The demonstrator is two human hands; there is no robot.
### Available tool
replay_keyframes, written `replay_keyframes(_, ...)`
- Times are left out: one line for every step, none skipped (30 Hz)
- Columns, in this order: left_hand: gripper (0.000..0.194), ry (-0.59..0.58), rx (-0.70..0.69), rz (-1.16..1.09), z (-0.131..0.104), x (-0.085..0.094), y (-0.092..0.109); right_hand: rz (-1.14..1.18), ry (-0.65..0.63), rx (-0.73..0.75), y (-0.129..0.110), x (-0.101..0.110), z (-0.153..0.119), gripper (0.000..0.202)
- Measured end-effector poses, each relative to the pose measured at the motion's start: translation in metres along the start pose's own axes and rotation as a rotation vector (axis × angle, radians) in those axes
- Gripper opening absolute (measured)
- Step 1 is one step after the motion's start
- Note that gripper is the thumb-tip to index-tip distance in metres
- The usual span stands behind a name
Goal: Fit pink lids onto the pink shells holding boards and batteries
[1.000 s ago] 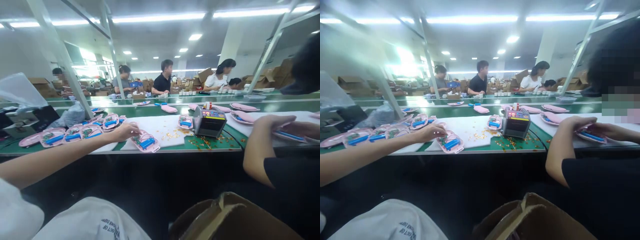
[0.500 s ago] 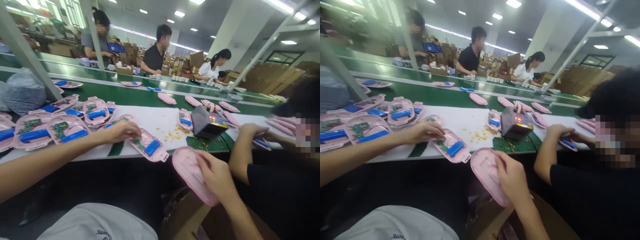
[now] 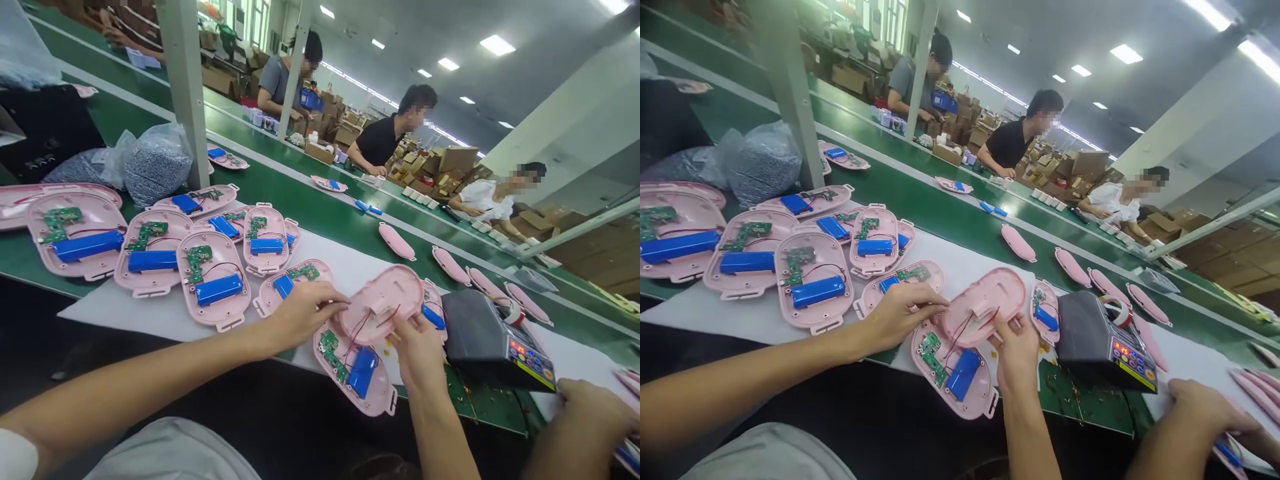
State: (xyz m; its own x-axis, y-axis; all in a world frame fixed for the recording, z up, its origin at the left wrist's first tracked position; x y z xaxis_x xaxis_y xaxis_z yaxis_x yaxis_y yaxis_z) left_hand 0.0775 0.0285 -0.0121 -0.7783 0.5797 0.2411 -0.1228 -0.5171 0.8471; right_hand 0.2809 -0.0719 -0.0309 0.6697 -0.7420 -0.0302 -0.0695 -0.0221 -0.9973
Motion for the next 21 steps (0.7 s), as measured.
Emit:
replay_keyframes(0.013,0.016,-0.070,0.043,-0.001,0.000,0.004,0.039,-0.027,-0.021,0.004,-0.003,-0.006,0.055)
replay_keyframes(0.011,0.030,-0.124,0.076,-0.001,-0.001,0.008,0.072,-0.015,-0.007,0.006,-0.005,-0.013,0.057)
replay_keyframes(0.010,0.046,-0.166,0.109,-0.001,-0.002,0.010,0.104,0.040,0.036,0.006,-0.005,-0.020,0.058)
replay_keyframes(0.008,0.061,-0.204,0.154,-0.001,-0.004,0.013,0.140,0.120,0.093,0.005,-0.004,-0.027,0.059)
replay_keyframes(0.007,0.081,-0.235,0.211,-0.001,-0.007,0.015,0.175,0.194,0.155,0.004,-0.005,-0.035,0.060)
replay_keyframes(0.007,0.108,-0.256,0.270,0.000,-0.009,0.017,0.203,0.236,0.208,0.002,-0.008,-0.043,0.060)
replay_keyframes(0.007,0.137,-0.263,0.316,0.001,-0.010,0.017,0.224,0.242,0.248,0.000,-0.014,-0.049,0.060)
replay_keyframes(0.008,0.165,-0.259,0.335,0.003,-0.012,0.016,0.238,0.222,0.276,-0.001,-0.020,-0.055,0.059)
replay_keyframes(0.008,0.184,-0.250,0.321,0.005,-0.013,0.014,0.245,0.192,0.293,-0.001,-0.027,-0.060,0.057)
replay_keyframes(0.008,0.189,-0.234,0.273,0.007,-0.015,0.011,0.246,0.161,0.302,-0.001,-0.033,-0.063,0.055)
replay_keyframes(0.008,0.182,-0.207,0.198,0.009,-0.018,0.006,0.245,0.145,0.310,0.001,-0.037,-0.066,0.054)
replay_keyframes(0.007,0.170,-0.163,0.106,0.011,-0.020,0.000,0.246,0.141,0.315,0.004,-0.039,-0.067,0.052)
replay_keyframes(0.004,0.157,-0.098,0.002,0.013,-0.022,-0.007,0.247,0.141,0.316,0.008,-0.039,-0.068,0.051)
replay_keyframes(0.008,0.144,-0.012,-0.107,0.013,-0.025,-0.015,0.244,0.128,0.309,0.012,-0.038,-0.067,0.050)
replay_keyframes(0.019,0.129,0.081,-0.208,0.013,-0.027,-0.022,0.230,0.109,0.300,0.015,-0.037,-0.065,0.050)
replay_keyframes(0.030,0.110,0.166,-0.288,0.012,-0.030,-0.028,0.197,0.104,0.301,0.016,-0.033,-0.063,0.049)
replay_keyframes(0.040,0.088,0.230,-0.345,0.010,-0.032,-0.032,0.134,0.132,0.325,0.014,-0.027,-0.061,0.048)
replay_keyframes(0.046,0.061,0.268,-0.376,0.009,-0.034,-0.034,0.034,0.196,0.377,0.008,-0.019,-0.060,0.047)
replay_keyframes(0.047,0.035,0.284,-0.384,0.008,-0.035,-0.035,-0.103,0.273,0.454,-0.001,-0.011,-0.060,0.046)
replay_keyframes(0.046,0.018,0.288,-0.369,0.007,-0.036,-0.035,-0.267,0.327,0.546,-0.014,-0.006,-0.059,0.048)
replay_keyframes(0.045,0.010,0.284,-0.348,0.007,-0.036,-0.034,-0.445,0.329,0.637,-0.027,-0.006,-0.058,0.052)
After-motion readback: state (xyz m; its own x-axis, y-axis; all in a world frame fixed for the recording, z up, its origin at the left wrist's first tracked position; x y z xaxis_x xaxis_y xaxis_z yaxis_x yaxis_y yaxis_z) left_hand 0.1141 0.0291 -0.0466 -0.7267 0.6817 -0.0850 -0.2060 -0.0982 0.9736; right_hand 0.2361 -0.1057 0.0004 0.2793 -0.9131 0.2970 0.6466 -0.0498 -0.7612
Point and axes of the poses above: each hand's wrist, its own z-axis towards the middle knuckle, its own x-axis out of the back of the hand, y = z × x, the point moved 5 cm from there along z, towards the middle knuckle, and after that the axes turned 4 degrees about -y, right-handed, at the moved point
